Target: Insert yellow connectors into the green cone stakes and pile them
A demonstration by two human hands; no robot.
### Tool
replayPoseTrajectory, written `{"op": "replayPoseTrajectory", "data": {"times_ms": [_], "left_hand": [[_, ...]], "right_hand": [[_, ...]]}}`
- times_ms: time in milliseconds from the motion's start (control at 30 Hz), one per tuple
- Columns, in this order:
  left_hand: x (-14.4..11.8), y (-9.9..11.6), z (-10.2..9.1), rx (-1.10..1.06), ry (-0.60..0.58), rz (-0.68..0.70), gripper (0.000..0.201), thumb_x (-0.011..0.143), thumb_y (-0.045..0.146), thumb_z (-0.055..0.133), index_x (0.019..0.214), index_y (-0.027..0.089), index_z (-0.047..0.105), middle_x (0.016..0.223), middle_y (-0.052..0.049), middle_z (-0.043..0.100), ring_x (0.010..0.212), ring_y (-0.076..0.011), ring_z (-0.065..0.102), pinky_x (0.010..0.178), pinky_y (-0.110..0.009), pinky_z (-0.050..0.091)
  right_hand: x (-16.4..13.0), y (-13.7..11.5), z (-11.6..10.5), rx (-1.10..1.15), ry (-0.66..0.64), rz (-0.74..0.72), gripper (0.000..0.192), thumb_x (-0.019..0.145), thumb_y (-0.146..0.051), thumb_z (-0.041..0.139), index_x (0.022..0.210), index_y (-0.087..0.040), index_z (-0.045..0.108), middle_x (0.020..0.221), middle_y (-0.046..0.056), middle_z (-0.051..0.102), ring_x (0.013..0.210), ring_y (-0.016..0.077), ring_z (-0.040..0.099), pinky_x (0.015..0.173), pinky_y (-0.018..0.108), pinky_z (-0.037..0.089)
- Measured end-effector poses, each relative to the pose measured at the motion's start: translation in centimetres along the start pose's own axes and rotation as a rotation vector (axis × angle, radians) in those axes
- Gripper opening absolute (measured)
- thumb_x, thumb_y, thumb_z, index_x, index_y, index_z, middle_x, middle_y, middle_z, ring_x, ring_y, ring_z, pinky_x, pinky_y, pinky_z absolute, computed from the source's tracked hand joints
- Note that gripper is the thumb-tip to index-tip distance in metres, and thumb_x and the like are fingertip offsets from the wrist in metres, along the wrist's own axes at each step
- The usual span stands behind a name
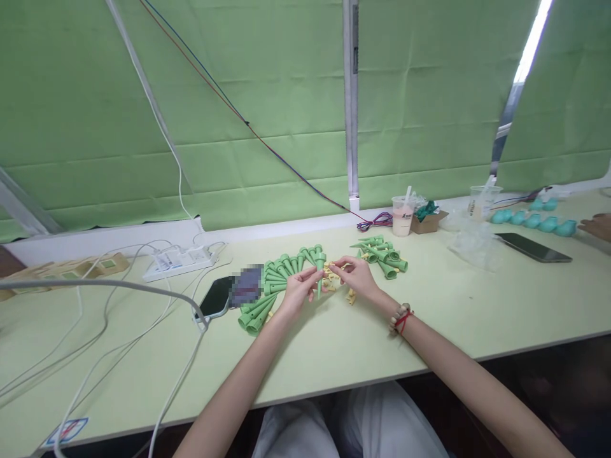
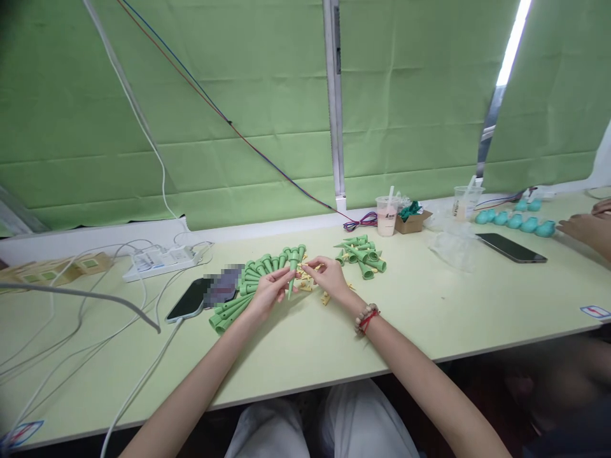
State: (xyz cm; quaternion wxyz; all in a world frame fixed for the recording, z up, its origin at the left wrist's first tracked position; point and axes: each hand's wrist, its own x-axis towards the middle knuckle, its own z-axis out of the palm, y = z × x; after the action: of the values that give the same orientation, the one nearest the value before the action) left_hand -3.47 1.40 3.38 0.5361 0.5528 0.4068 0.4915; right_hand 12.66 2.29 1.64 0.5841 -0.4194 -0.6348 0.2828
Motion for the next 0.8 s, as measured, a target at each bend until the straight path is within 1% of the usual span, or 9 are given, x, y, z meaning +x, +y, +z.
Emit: {"op": "replayPoseTrajectory", "data": {"times_ms": [67, 200, 367, 467, 500, 600, 633, 700, 800], "left_hand": [[-0.1, -0.1, 0.1, 0.022, -0.031, 0.0, 0.04, 0.062, 0.039, 0.074, 0.089, 0.009, 0.071, 0.096, -0.014, 0.07, 0.05, -0.0088, 0.059, 0.031, -0.015, 0.027], [-0.2, -0.5, 0.1, 0.067, -0.067, 0.02, 0.043, 0.064, 0.042, 0.072, 0.093, 0.01, 0.072, 0.098, -0.014, 0.069, 0.05, -0.0082, 0.056, 0.032, -0.016, 0.028], [-0.2, -0.5, 0.0, 0.135, -0.064, 0.034, 0.047, 0.063, 0.045, 0.072, 0.093, 0.009, 0.072, 0.091, -0.014, 0.07, 0.048, -0.0079, 0.055, 0.033, -0.017, 0.027], [-0.3, -0.5, 0.0, 0.165, -0.066, 0.071, 0.049, 0.063, 0.046, 0.071, 0.096, 0.009, 0.071, 0.093, -0.013, 0.07, 0.046, -0.0077, 0.054, 0.033, -0.017, 0.028], [-0.2, -0.5, 0.0, 0.179, -0.064, 0.087, 0.05, 0.064, 0.046, 0.07, 0.098, 0.009, 0.071, 0.09, -0.013, 0.071, 0.044, -0.0073, 0.052, 0.033, -0.018, 0.029], [-0.1, -1.0, 0.0, 0.229, -0.026, 0.124, 0.052, 0.066, 0.044, 0.069, 0.104, 0.008, 0.069, 0.07, -0.009, 0.07, 0.037, -0.0058, 0.044, 0.032, -0.019, 0.029], [-0.1, -1.1, 0.0, 0.237, -0.004, 0.135, 0.052, 0.066, 0.043, 0.069, 0.104, 0.008, 0.069, 0.066, -0.007, 0.069, 0.037, -0.0058, 0.042, 0.032, -0.019, 0.029], [-0.1, -1.2, 0.1, 0.243, 0.032, 0.159, 0.05, 0.065, 0.042, 0.069, 0.101, 0.007, 0.07, 0.064, -0.006, 0.068, 0.037, -0.0057, 0.041, 0.033, -0.02, 0.03], [-0.5, -1.0, 0.2, 0.263, 0.06, 0.188, 0.042, 0.066, 0.039, 0.069, 0.096, 0.01, 0.072, 0.057, -0.002, 0.065, 0.034, -0.0037, 0.034, 0.033, -0.019, 0.028]], "right_hand": [[-0.1, 0.1, -0.2, -0.061, 0.009, -0.051, 0.028, 0.073, -0.045, 0.062, 0.068, -0.018, 0.06, 0.068, 0.004, 0.065, 0.045, 0.0118, 0.052, 0.043, 0.025, 0.039], [-0.2, 0.6, -0.2, -0.168, 0.023, -0.139, 0.027, 0.076, -0.042, 0.058, 0.062, -0.02, 0.051, 0.06, 0.001, 0.058, 0.048, 0.0116, 0.048, 0.048, 0.026, 0.038], [-0.4, 0.7, 0.1, -0.139, 0.006, -0.144, 0.028, 0.077, -0.041, 0.056, 0.061, -0.021, 0.044, 0.056, -0.001, 0.05, 0.048, 0.0111, 0.044, 0.047, 0.025, 0.034], [-0.7, 0.1, 0.3, -0.052, 0.0, -0.071, 0.031, 0.076, -0.043, 0.057, 0.06, -0.022, 0.041, 0.051, -0.003, 0.048, 0.044, 0.0109, 0.045, 0.043, 0.024, 0.033], [-0.8, -0.1, 0.4, -0.018, -0.006, -0.034, 0.032, 0.075, -0.044, 0.058, 0.059, -0.022, 0.04, 0.049, -0.003, 0.048, 0.042, 0.0112, 0.046, 0.042, 0.024, 0.033], [-0.9, -0.7, 0.7, 0.111, -0.026, 0.084, 0.037, 0.072, -0.05, 0.061, 0.058, -0.022, 0.041, 0.042, -0.004, 0.049, 0.038, 0.0124, 0.049, 0.041, 0.024, 0.035], [-0.8, -0.8, 0.7, 0.162, -0.035, 0.118, 0.039, 0.071, -0.053, 0.061, 0.058, -0.022, 0.041, 0.04, -0.004, 0.049, 0.037, 0.0126, 0.05, 0.041, 0.024, 0.036], [-0.7, -1.0, 0.9, 0.252, -0.056, 0.174, 0.042, 0.068, -0.056, 0.062, 0.056, -0.022, 0.04, 0.037, -0.004, 0.049, 0.035, 0.0124, 0.049, 0.042, 0.025, 0.038], [-0.5, -1.2, 1.1, 0.364, -0.091, 0.244, 0.045, 0.064, -0.058, 0.064, 0.055, -0.022, 0.039, 0.036, -0.005, 0.048, 0.034, 0.0118, 0.049, 0.042, 0.025, 0.042]]}}
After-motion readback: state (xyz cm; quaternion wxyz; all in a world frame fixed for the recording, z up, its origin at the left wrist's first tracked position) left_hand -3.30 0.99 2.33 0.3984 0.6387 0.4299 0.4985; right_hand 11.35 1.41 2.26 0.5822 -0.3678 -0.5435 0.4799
